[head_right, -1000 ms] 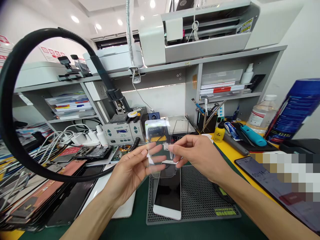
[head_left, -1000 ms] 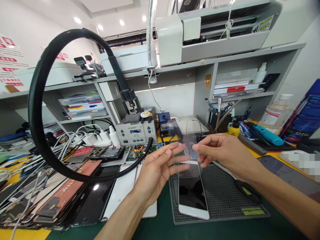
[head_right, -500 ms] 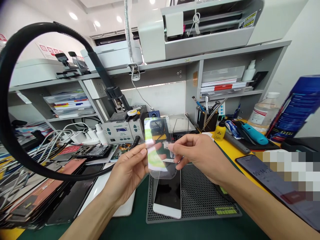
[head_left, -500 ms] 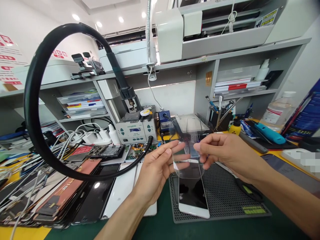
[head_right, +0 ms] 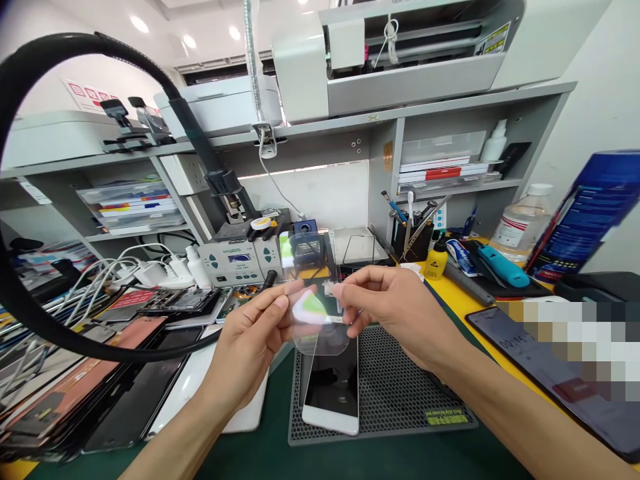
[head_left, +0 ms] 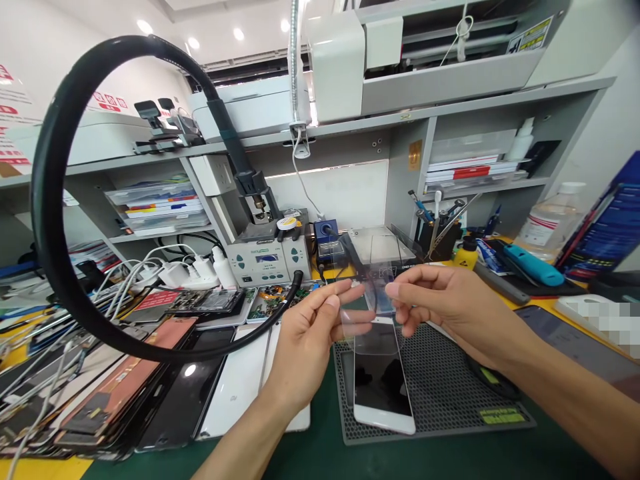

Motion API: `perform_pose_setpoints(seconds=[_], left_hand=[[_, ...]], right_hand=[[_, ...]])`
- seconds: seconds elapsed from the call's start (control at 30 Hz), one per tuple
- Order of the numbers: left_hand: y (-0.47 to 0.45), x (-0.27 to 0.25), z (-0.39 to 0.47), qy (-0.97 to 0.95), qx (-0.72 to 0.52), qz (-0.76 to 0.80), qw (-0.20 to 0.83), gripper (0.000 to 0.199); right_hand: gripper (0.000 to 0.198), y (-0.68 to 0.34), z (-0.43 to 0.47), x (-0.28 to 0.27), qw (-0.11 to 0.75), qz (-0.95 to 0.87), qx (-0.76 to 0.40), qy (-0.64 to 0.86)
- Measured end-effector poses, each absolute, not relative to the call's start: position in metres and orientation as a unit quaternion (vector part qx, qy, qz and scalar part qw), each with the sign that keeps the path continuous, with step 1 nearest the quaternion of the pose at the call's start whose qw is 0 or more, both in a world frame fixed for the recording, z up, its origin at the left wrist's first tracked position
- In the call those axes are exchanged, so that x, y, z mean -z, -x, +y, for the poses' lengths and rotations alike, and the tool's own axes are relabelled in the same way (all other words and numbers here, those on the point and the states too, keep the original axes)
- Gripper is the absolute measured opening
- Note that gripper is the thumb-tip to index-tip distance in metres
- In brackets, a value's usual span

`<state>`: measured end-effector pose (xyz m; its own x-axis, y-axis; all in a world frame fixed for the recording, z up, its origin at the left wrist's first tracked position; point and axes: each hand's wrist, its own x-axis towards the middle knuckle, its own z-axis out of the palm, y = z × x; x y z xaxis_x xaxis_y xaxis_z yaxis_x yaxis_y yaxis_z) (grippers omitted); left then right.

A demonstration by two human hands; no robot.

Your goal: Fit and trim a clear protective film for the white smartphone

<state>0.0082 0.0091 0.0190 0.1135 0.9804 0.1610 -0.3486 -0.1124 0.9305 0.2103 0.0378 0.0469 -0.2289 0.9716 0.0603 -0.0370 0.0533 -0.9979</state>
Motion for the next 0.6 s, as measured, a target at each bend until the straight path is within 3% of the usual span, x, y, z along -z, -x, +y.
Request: perform_pose_setpoints(seconds=[0.37, 0.6], left_hand=[[-0.0064, -0.0157, 0.0078, -0.503, -0.568, 0.353, 0.548, 0.030], [-0.0095, -0.0220, 0.0076, -0.464, -0.556, 0.350, 0.594, 0.031]], right_hand=[[0.024, -0.2130, 0.0369, -0.0492, 0.453, -0.558, -0.560, 0.413], [0.026, -0.2139, 0.0373, -0.0451, 0.465, -0.599, -0.515, 0.400]])
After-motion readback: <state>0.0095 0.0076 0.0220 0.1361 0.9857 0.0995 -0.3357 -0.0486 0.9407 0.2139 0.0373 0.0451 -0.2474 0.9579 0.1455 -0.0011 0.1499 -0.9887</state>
